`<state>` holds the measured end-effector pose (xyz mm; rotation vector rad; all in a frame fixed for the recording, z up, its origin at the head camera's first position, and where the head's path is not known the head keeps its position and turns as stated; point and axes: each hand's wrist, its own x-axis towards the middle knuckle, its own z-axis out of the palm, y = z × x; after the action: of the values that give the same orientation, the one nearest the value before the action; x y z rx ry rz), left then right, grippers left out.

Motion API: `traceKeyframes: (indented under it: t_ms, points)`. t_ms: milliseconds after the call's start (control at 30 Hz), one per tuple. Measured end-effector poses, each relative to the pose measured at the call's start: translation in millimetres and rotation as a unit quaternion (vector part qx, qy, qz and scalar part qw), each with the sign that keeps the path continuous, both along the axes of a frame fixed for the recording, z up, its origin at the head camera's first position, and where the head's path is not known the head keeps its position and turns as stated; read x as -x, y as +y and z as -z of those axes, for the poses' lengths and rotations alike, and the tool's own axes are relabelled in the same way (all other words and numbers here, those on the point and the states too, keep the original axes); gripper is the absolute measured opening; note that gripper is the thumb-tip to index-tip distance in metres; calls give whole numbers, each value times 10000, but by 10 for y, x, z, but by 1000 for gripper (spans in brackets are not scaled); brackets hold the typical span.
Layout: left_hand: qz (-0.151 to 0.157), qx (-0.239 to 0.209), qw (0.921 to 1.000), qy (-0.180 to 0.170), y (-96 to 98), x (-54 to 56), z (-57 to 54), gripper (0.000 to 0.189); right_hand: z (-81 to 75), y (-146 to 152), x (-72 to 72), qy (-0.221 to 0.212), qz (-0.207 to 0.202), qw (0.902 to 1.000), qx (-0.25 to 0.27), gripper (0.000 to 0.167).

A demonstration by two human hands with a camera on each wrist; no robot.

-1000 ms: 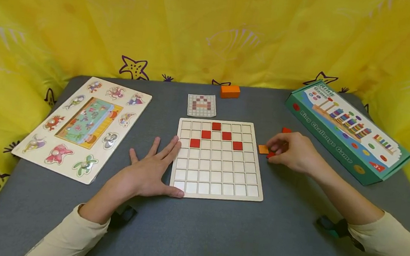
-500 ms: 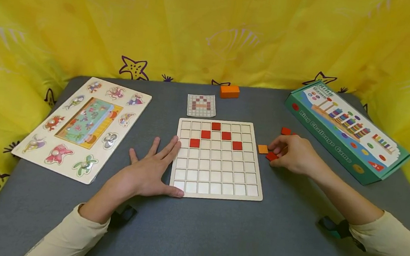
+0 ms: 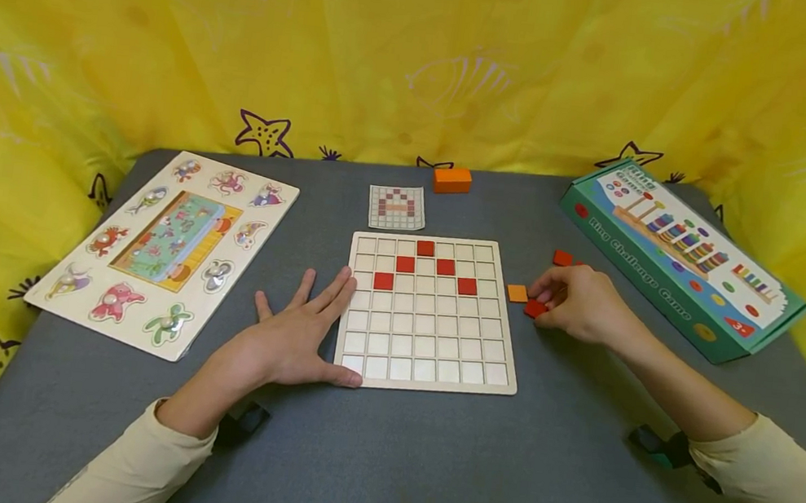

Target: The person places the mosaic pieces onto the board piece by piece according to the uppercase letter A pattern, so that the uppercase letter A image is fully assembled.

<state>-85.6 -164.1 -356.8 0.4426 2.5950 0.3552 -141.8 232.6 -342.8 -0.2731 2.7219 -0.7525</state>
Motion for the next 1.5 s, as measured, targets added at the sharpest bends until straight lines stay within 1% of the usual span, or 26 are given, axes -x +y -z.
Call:
traceKeyframes:
  t_ms: [100,267,433,700,867,1033,1500]
  points:
    - [9,-2,10000,4,-2,1,2,134,-28,4,-3,-45,82,9999,79,29]
    - [29,-8,10000,41,-7,3,0,134,-66,-17,-3,51,145,9998,107,26]
    - [27,-3,10000,31,-9,1,1,134,-72,-63,1,90,64,9997,228,26]
    - [7,-4,10000,5,-11,-3,11,134,-85,-146,-2,-43,2,9988,497,28]
    - [-2,-15,10000,1,-12,-8,9,134,-86,-199,3,37,-75,9981,615,27]
    - [-9,-21,10000,-3,-11,-14,2,134,-70,-263,4,68,-125,9972,738,27]
    - [-22,-13,10000,-22,-10,-5,-8,134,-22,-436,46,-101,-429,9942,977,27]
